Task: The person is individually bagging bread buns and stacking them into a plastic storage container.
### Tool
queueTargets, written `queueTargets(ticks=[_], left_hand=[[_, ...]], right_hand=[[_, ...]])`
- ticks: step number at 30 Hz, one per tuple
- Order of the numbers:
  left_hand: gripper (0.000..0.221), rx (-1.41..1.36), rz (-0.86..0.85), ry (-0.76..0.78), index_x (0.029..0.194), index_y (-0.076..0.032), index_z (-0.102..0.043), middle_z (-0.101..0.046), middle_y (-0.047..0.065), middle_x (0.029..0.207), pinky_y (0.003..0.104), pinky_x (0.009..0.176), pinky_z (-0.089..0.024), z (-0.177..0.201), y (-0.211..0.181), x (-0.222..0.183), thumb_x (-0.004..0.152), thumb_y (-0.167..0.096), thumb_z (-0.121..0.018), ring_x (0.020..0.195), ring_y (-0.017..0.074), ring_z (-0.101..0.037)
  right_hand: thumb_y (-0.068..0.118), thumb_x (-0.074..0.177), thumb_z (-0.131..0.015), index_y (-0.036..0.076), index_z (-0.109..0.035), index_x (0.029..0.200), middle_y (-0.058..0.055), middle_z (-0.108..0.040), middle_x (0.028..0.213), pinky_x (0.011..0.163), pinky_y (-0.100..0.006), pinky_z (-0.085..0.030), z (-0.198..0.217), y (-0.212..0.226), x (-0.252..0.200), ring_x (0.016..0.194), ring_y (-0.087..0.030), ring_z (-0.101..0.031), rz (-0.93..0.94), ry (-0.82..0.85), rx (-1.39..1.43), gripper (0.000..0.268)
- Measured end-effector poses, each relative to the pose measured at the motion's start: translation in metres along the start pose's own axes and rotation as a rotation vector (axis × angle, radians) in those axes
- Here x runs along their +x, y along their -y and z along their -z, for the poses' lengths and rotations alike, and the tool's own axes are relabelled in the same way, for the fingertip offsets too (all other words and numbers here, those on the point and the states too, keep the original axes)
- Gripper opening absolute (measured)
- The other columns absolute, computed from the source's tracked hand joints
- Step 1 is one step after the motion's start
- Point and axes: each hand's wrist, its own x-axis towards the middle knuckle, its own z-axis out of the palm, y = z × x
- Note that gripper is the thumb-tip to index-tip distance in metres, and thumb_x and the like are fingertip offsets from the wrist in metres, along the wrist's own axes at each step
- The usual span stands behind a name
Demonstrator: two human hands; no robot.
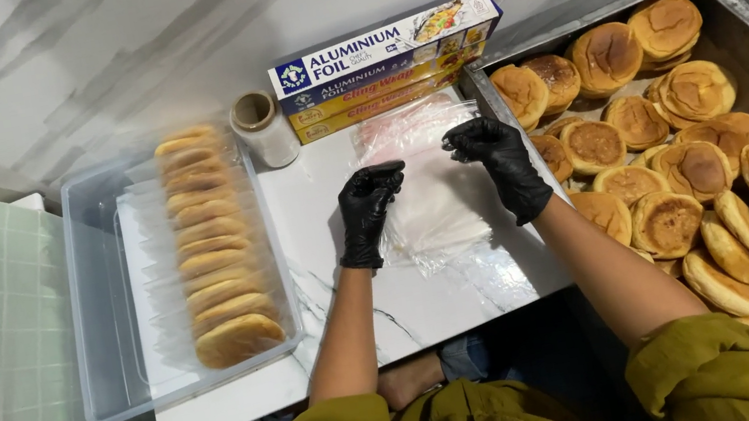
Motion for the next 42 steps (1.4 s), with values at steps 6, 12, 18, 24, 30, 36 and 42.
queueTargets(ticks=[6, 12, 18, 24, 30, 36, 42], left_hand=[[0.031, -0.056, 0.021, -0.004, 0.102, -0.006, -0.077, -0.076, 0.016, 0.076, 0.023, 0.05, -0.057, -0.008, -0.018, -0.013, 0.074, -0.005, -0.09, 0.058, 0.0174, -0.071], [0.019, -0.139, 0.053, 0.035, 0.102, -0.001, -0.076, -0.062, 0.01, 0.059, 0.022, 0.04, -0.046, -0.006, -0.022, -0.014, 0.084, -0.004, -0.082, 0.043, 0.0118, -0.054], [0.015, -0.094, 0.06, 0.032, 0.097, -0.005, -0.078, -0.068, 0.014, 0.064, 0.022, 0.037, -0.046, -0.003, -0.007, -0.007, 0.083, -0.008, -0.082, 0.04, 0.0119, -0.054], [0.015, -0.082, 0.081, 0.079, 0.085, -0.006, -0.076, -0.07, 0.015, 0.065, 0.022, 0.045, -0.05, 0.011, 0.036, 0.012, 0.082, -0.018, -0.085, 0.047, 0.0141, -0.061], [0.018, -0.126, 0.103, 0.085, 0.088, -0.005, -0.074, -0.07, 0.014, 0.067, 0.025, 0.055, -0.057, 0.008, 0.014, 0.002, 0.083, -0.019, -0.084, 0.058, 0.017, -0.07], [0.027, -0.237, 0.101, 0.15, 0.099, -0.003, -0.075, -0.075, 0.017, 0.087, 0.025, 0.062, -0.056, 0.01, 0.0, -0.006, 0.081, -0.022, -0.081, 0.071, 0.0206, -0.071], [0.027, -0.213, 0.089, 0.138, 0.105, -0.007, -0.075, -0.075, 0.012, 0.093, 0.022, 0.069, -0.054, 0.011, 0.0, -0.01, 0.082, -0.023, -0.075, 0.072, 0.0102, -0.063]], right_hand=[[-0.002, 0.082, -0.081, 0.001, -0.075, 0.102, -0.012, -0.075, 0.088, 0.07, -0.025, -0.059, 0.0, -0.006, 0.002, 0.071, -0.015, -0.07, 0.004, -0.019, 0.002, 0.021], [0.009, 0.073, -0.079, 0.01, -0.076, 0.117, -0.008, -0.072, 0.104, 0.078, -0.029, -0.054, -0.003, 0.022, -0.018, 0.086, -0.019, -0.067, 0.933, 0.317, -1.035, 0.044], [-0.014, 0.085, -0.06, -0.003, -0.068, 0.116, -0.012, -0.065, 0.111, 0.088, -0.032, -0.056, 0.012, 0.013, -0.012, 0.099, -0.023, -0.063, 0.732, 0.374, -0.669, 0.034], [-0.008, 0.085, -0.061, 0.0, -0.069, 0.109, -0.011, -0.064, 0.109, 0.088, -0.037, -0.052, 0.017, 0.012, -0.012, 0.099, -0.026, -0.061, 0.813, 0.352, -0.814, 0.027], [0.02, 0.086, -0.075, 0.011, -0.073, 0.095, -0.006, -0.068, 0.073, 0.067, -0.018, -0.051, -0.007, 0.014, -0.013, 0.069, -0.01, -0.065, -0.059, 0.003, -0.042, 0.013], [0.028, 0.09, -0.072, 0.013, -0.076, 0.098, -0.007, -0.059, 0.058, 0.049, -0.016, -0.031, -0.009, 0.022, -0.017, 0.051, -0.006, -0.045, -0.048, 0.012, -0.119, 0.017], [0.025, 0.096, -0.068, 0.01, -0.076, 0.105, -0.009, -0.064, 0.061, 0.049, -0.014, -0.037, 0.005, 0.005, -0.004, 0.053, -0.008, -0.057, -0.032, 0.041, -0.112, 0.019]])
